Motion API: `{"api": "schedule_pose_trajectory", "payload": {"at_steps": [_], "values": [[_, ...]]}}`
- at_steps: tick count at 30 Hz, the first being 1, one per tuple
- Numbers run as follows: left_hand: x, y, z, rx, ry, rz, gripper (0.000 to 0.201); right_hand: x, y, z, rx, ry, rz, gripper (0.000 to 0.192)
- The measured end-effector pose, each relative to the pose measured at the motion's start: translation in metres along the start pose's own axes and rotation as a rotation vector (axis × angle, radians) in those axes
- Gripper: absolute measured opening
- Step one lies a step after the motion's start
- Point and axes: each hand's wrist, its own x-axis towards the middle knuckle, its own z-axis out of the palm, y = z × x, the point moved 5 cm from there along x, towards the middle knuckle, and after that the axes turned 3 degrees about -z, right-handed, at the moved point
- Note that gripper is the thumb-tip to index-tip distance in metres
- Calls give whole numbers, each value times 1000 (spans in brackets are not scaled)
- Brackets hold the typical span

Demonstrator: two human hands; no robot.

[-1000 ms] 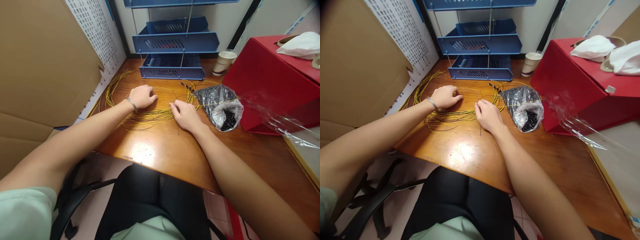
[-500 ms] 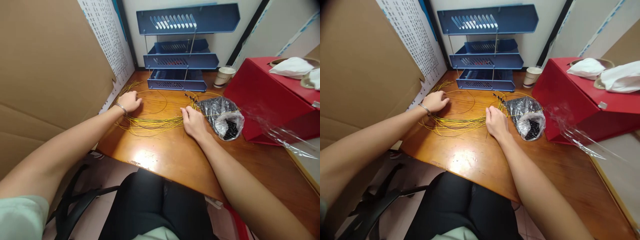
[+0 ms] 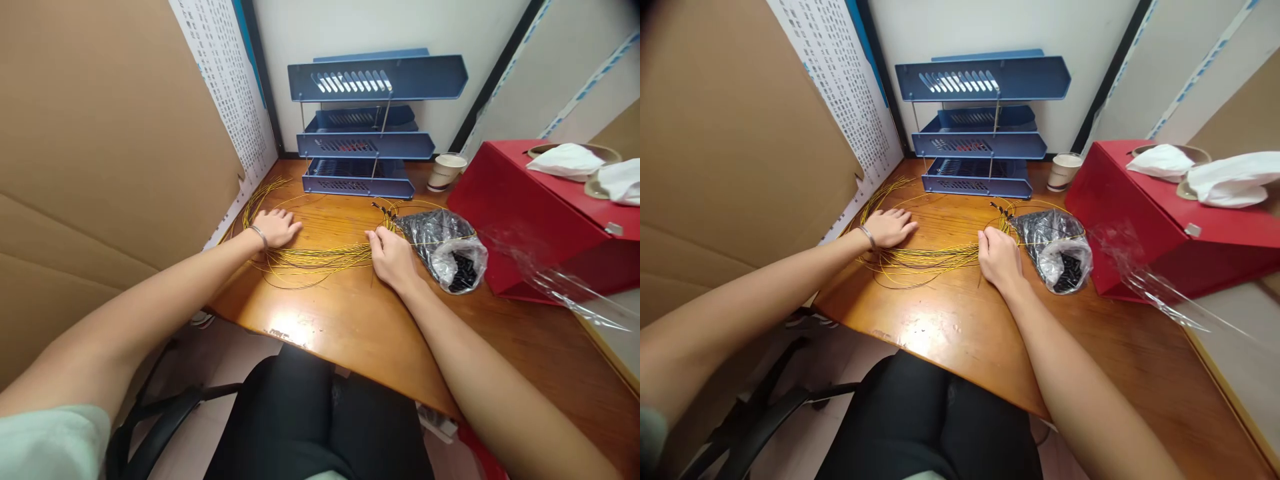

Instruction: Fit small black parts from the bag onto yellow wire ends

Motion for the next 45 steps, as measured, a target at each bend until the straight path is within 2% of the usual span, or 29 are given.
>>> {"api": "schedule_pose_trajectory", "payload": {"at_steps": [3, 5, 6, 11, 16, 19, 21, 24, 25, 27, 29, 32, 36, 39, 42, 45], "values": [[-1, -38, 2, 24, -29, -213, 72, -1, -1, -1, -4, -3, 0, 32], [-2, -45, 1, 23, -25, -270, 72, -1, -2, -1, -6, -7, 0, 32], [-1, -43, 0, 17, -15, -255, 70, -1, -2, -1, -7, -10, 0, 32], [11, -7, 0, -61, -10, -7, 64, -1, 1, 0, -5, -9, 18, 33], [23, -3, -3, -118, -62, -13, 70, -1, 7, 1, 122, 41, 48, 33], [15, 9, -12, -131, -82, 34, 66, -1, 9, -1, 210, 93, 62, 32], [2, 33, -17, -150, -98, 152, 62, -1, 9, -4, 243, 133, 71, 32], [-22, 83, -24, -164, -84, 469, 64, -1, 10, -7, 285, 181, 97, 34], [-28, 98, -24, -169, -88, 536, 67, -1, 10, -9, 293, 196, 108, 34], [-34, 121, -22, -195, -121, 616, 76, -1, 11, -10, 304, 229, 126, 34], [-31, 135, -19, -221, -148, 642, 87, -2, 11, -12, 326, 263, 125, 35], [-20, 142, -15, -275, -187, 656, 94, -2, 12, -13, 354, 300, 109, 35], [-11, 134, -8, -334, -303, 739, 113, -3, 14, -13, 363, 328, 120, 36], [-10, 127, -7, -367, -347, 776, 105, -3, 14, -13, 383, 348, 114, 37], [-10, 129, -8, -398, -314, 742, 93, -3, 12, -14, 369, 347, 104, 37], [-12, 138, -9, -411, -273, 686, 91, -3, 12, -14, 356, 336, 101, 37]]}}
